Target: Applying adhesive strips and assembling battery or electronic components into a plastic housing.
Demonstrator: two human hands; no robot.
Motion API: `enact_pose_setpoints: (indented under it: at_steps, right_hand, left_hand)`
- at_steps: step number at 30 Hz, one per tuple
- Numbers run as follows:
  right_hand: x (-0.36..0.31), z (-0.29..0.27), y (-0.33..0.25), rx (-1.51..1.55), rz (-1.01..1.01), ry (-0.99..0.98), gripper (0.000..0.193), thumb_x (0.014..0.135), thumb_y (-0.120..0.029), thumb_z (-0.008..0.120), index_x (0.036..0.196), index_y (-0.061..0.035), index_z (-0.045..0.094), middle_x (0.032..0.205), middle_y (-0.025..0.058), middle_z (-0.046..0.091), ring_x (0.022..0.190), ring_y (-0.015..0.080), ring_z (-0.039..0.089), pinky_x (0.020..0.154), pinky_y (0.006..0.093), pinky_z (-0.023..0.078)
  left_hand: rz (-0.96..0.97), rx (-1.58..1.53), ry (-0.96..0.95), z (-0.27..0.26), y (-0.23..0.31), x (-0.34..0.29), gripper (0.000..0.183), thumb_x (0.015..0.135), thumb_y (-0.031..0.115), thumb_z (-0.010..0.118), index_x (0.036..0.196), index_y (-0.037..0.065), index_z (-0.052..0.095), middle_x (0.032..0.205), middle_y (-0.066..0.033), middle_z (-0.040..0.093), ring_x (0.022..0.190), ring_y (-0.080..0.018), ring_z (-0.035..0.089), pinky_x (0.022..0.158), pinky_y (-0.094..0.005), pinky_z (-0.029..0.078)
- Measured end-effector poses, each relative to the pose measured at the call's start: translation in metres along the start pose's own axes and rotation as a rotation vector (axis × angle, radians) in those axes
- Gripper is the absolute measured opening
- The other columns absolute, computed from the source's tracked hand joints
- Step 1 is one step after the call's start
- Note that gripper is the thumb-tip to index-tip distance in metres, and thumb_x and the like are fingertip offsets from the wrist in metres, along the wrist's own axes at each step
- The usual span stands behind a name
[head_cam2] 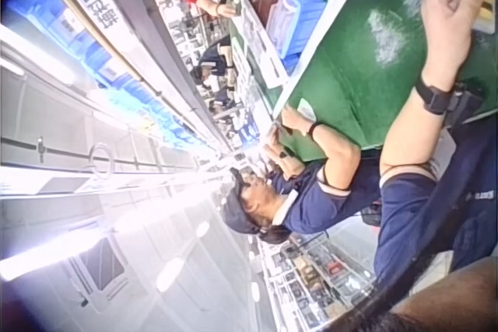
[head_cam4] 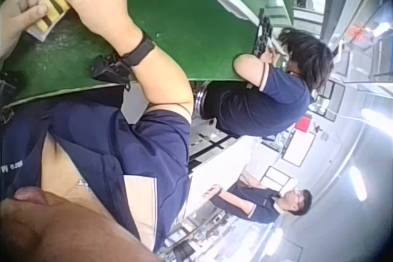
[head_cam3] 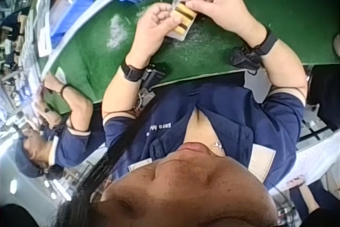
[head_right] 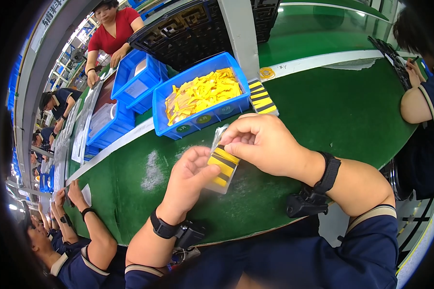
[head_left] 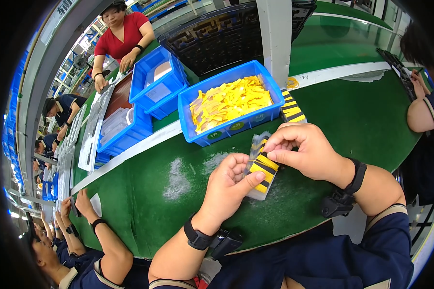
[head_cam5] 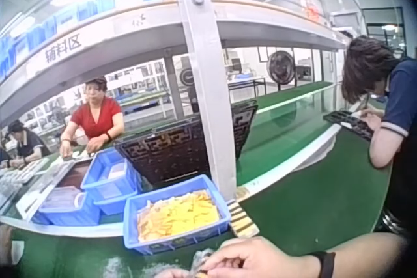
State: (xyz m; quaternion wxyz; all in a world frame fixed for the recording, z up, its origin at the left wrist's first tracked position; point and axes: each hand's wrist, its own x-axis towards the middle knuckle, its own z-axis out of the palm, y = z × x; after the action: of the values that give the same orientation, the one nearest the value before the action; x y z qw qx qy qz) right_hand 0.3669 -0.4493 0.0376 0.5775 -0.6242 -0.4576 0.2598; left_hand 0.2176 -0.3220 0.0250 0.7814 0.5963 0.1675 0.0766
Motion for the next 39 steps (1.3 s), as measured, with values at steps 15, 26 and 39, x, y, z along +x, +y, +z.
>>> enact_pose_setpoints:
  at_steps: [15,26,39]
  right_hand:
    - [-0.002,0.005,-0.001,0.105,0.077,0.065,0.007,0.080,-0.004,0.059,0.085,0.0015,0.060,0.077,0.0023,0.060,0.067,0.0041,0.054,0.060,0.0194,0.046]
    - [-0.003,0.003,-0.003,-0.184,-0.043,0.018,0.011,0.074,-0.007,0.066,0.082,-0.0004,0.061,0.070,0.0037,0.058,0.059,0.0074,0.053,0.053,0.0213,0.044]
    - [-0.006,0.008,-0.005,-0.326,-0.170,0.048,0.009,0.072,-0.005,0.063,0.080,-0.0021,0.060,0.069,0.0065,0.055,0.057,0.0155,0.055,0.052,0.0259,0.045]
  left_hand:
    - [0.006,0.045,0.029,0.001,0.000,0.000,0.026,0.083,0.007,0.062,0.103,0.000,0.046,0.093,-0.0070,0.060,0.084,-0.0096,0.058,0.072,-0.0224,0.048]
    - [0.073,0.158,0.060,0.003,-0.003,-0.001,0.026,0.082,0.007,0.064,0.099,-0.001,0.047,0.089,-0.0060,0.060,0.080,-0.0074,0.057,0.069,-0.0211,0.046]
    - [0.094,0.199,0.080,0.006,-0.003,-0.001,0.024,0.083,0.008,0.063,0.100,-0.001,0.048,0.089,-0.0054,0.060,0.078,-0.0063,0.056,0.067,-0.0202,0.046]
